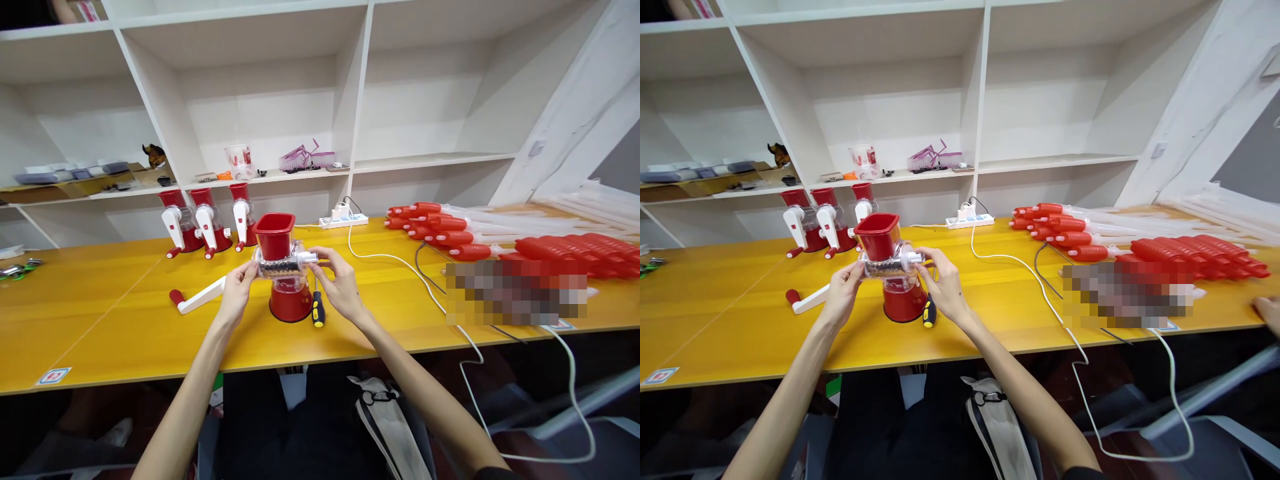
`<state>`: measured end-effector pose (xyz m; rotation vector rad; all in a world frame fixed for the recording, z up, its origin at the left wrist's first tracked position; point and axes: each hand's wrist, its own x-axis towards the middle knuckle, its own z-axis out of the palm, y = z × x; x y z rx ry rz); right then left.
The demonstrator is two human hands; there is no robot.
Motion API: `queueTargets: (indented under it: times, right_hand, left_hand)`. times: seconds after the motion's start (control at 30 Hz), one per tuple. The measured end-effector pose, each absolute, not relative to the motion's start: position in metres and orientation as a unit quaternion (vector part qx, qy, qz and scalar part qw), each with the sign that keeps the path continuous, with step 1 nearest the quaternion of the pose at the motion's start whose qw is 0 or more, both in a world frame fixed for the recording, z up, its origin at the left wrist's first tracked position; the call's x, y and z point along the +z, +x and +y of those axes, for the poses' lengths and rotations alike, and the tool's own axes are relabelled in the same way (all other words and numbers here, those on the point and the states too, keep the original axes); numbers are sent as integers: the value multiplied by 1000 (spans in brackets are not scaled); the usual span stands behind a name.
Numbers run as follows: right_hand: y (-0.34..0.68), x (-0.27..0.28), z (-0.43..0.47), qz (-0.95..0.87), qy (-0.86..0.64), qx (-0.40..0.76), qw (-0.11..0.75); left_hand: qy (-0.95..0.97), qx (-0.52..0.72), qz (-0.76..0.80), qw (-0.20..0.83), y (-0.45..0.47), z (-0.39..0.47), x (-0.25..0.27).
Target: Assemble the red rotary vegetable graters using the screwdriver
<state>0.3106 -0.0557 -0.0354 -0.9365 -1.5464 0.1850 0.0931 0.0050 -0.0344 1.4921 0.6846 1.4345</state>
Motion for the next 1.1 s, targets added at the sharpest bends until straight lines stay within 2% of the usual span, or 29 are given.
queueTargets:
  times: [0.3, 0.53, 0.6, 0.67, 0.77, 0.83, 1.03, 1.1]
  right_hand:
    - [311, -40, -50, -675, -408, 85, 609]
    - [292, -41, -85, -613, -420, -38, 668]
    - [275, -44, -98, -636, -403, -51, 656]
    - [253, -48, -104, -707, -369, -34, 603]
    - [215, -52, -98, -811, -308, 7, 497]
    - [198, -54, -87, -839, -289, 23, 460]
    - [203, -51, -20, -785, -381, 43, 487]
    - [204, -46, 15, -782, -405, 59, 470]
  left_hand:
    - [588, 569, 298, 492, 98, -8, -24]
    - [604, 600, 270, 449, 101, -7, -31]
    - [597, 620, 270, 432, 95, -5, -28]
    - [578, 645, 278, 415, 84, -3, -23]
    - [547, 703, 273, 364, 62, -5, -7]
    - [525, 753, 255, 304, 46, -13, 8]
    - [437, 869, 203, 112, 14, -53, 48]
    - [427, 881, 196, 59, 8, -62, 54]
